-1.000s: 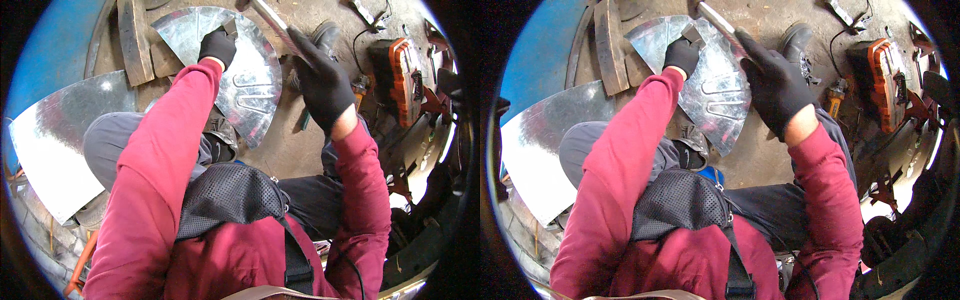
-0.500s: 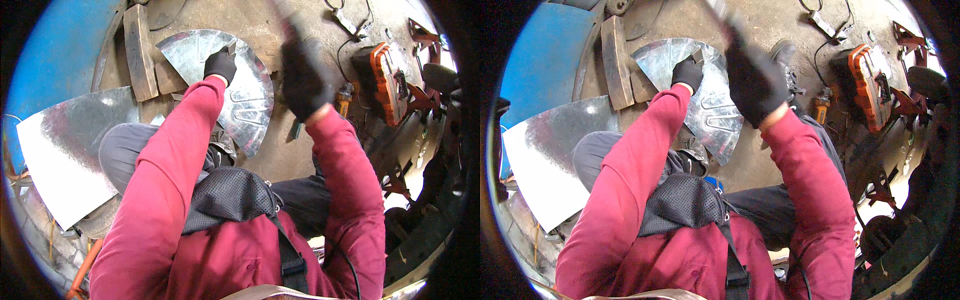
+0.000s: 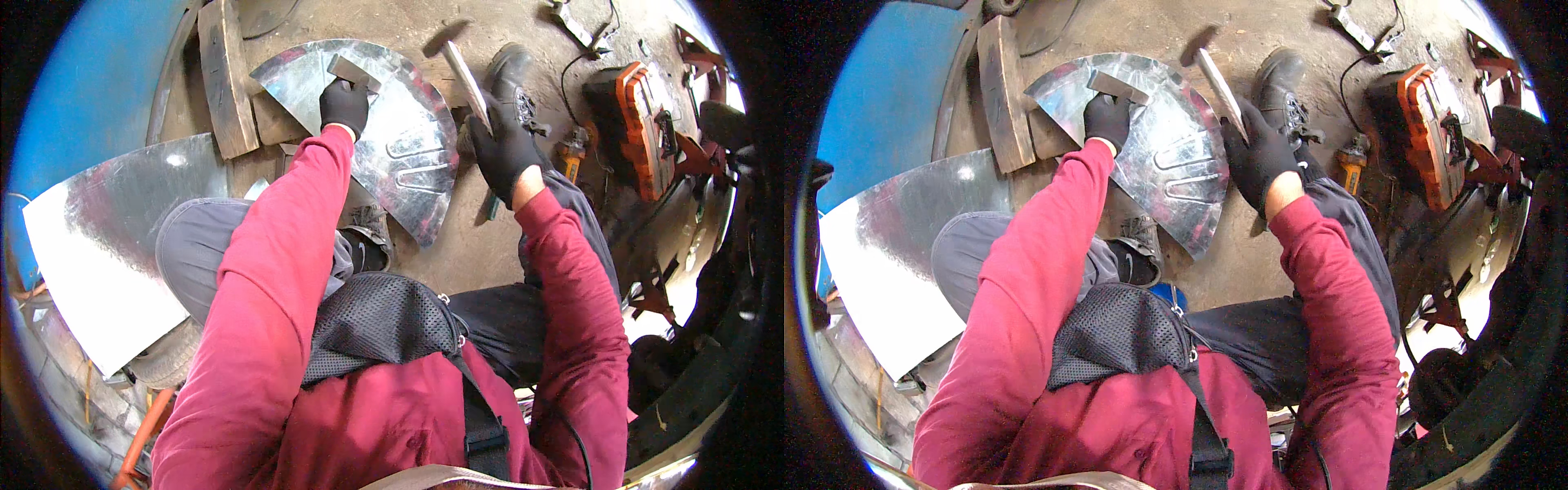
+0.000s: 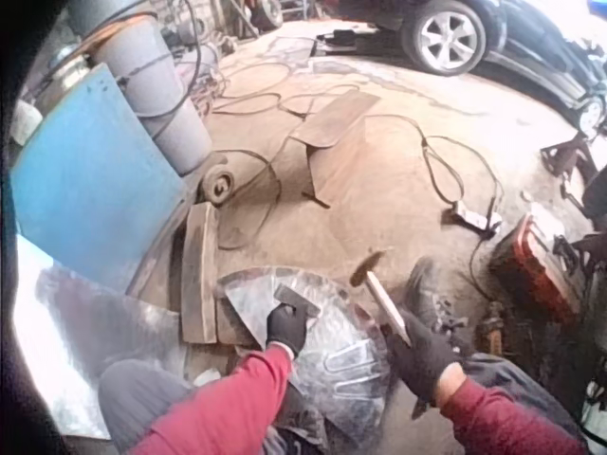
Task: The person is shaping a curved metal piece using a hammer and a metal block. They repeatedly strike the metal to form a specific shape, adjusting the position of the metal piece as needed.
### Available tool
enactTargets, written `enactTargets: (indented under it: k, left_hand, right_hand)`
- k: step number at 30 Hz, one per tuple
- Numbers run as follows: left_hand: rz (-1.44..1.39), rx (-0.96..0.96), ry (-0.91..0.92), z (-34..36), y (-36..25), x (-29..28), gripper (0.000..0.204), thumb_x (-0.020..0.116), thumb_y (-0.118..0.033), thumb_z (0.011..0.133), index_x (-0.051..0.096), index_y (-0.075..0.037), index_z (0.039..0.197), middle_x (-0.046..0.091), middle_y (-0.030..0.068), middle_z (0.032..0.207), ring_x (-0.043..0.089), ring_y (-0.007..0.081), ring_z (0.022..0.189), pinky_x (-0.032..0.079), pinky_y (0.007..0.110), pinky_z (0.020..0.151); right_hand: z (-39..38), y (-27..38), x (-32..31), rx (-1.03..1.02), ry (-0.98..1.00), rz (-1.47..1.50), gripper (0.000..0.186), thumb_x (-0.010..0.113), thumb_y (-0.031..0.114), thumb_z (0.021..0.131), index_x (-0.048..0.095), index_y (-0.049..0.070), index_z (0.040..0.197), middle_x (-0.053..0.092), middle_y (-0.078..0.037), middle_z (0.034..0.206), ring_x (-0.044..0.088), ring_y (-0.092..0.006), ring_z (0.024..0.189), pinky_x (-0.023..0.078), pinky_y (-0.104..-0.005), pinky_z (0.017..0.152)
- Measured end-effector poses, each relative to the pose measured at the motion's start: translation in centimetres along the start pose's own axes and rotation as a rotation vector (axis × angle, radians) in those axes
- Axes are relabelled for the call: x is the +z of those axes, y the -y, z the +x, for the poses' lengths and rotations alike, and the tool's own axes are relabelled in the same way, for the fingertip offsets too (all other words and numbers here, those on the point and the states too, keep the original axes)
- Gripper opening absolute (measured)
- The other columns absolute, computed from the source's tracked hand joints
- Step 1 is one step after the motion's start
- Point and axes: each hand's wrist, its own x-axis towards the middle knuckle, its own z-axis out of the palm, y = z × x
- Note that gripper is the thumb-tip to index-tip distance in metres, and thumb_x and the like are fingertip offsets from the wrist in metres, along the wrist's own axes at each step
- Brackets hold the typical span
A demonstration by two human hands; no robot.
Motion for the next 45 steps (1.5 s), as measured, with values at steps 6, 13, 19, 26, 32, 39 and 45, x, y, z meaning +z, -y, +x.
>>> enactTargets:
  k: [6, 13, 19, 26, 32, 39, 45]
  left_hand:
    - [-0.365, -0.068, -0.040, 1.2, 0.1, -1.4, 0.038, 0.072, -0.035, 0.094, 0.075, 0.002, 0.091, 0.076, 0.0197, 0.084, 0.075, 0.0308, 0.078, 0.055, 0.041, 0.073]
    - [-0.296, -0.127, 0.037, 1.6, -1.2, -2.6, 0.034, 0.073, -0.031, 0.088, 0.077, -0.001, 0.104, 0.079, 0.0193, 0.097, 0.076, 0.0328, 0.090, 0.057, 0.039, 0.084]
    - [-0.299, -0.107, 0.067, 1.7, -0.1, -1.9, 0.038, 0.074, -0.030, 0.090, 0.075, 0.003, 0.108, 0.078, 0.0191, 0.102, 0.075, 0.0313, 0.094, 0.056, 0.038, 0.086]
    - [-0.305, -0.053, 0.071, 1.7, 0.1, -0.9, 0.029, 0.071, -0.027, 0.091, 0.077, -0.002, 0.105, 0.077, 0.0214, 0.102, 0.075, 0.0377, 0.098, 0.058, 0.041, 0.085]
    - [-0.215, -0.024, 0.110, 1.8, 0.2, -1.0, 0.032, 0.071, -0.028, 0.092, 0.075, 0.000, 0.107, 0.076, 0.0228, 0.102, 0.074, 0.0391, 0.096, 0.057, 0.042, 0.085]
    - [-0.154, -0.051, 0.105, 1.3, -0.9, -1.2, 0.036, 0.069, -0.032, 0.095, 0.074, 0.001, 0.109, 0.076, 0.0236, 0.104, 0.074, 0.0398, 0.098, 0.057, 0.043, 0.085]
    - [-0.166, -0.066, 0.057, -0.2, -2.2, -0.5, 0.034, 0.066, -0.031, 0.096, 0.075, -0.001, 0.109, 0.075, 0.0247, 0.103, 0.073, 0.0420, 0.099, 0.057, 0.044, 0.086]
  right_hand:
    - [-2.6, -5.2, 3.5, 0.135, 0.082, 0.169, 0.045, 0.057, 0.030, 0.108, 0.054, 0.007, 0.147, 0.069, -0.027, 0.130, 0.066, -0.0414, 0.123, 0.051, -0.0421, 0.103]
    - [-2.1, -5.3, 1.6, 0.153, 0.101, 0.109, 0.042, 0.056, 0.024, 0.110, 0.055, 0.001, 0.145, 0.070, -0.019, 0.131, 0.066, -0.0270, 0.124, 0.050, -0.0355, 0.105]
    - [-1.5, -5.0, 0.8, 0.219, 0.099, 0.331, 0.035, 0.054, 0.016, 0.110, 0.057, -0.001, 0.141, 0.073, -0.013, 0.114, 0.071, -0.0197, 0.101, 0.057, -0.0338, 0.087]
    - [-1.0, -3.3, 0.4, 0.190, 0.085, 0.274, 0.037, 0.055, 0.020, 0.111, 0.058, 0.000, 0.141, 0.074, -0.014, 0.118, 0.072, -0.0181, 0.104, 0.057, -0.0330, 0.089]
    - [-1.1, -2.2, 0.2, 0.182, 0.112, 0.293, 0.039, 0.056, 0.016, 0.110, 0.056, 0.000, 0.146, 0.074, -0.014, 0.124, 0.071, -0.0176, 0.110, 0.057, -0.0313, 0.093]
    - [-1.2, -1.4, 0.1, 0.115, 0.102, 0.252, 0.041, 0.059, 0.014, 0.109, 0.055, 0.000, 0.147, 0.075, -0.014, 0.121, 0.072, -0.0170, 0.108, 0.056, -0.0312, 0.093]
    - [-1.1, -1.4, -0.3, 0.027, 0.072, 0.191, 0.045, 0.060, 0.015, 0.108, 0.052, 0.002, 0.151, 0.074, -0.020, 0.124, 0.073, -0.0206, 0.107, 0.056, -0.0323, 0.093]
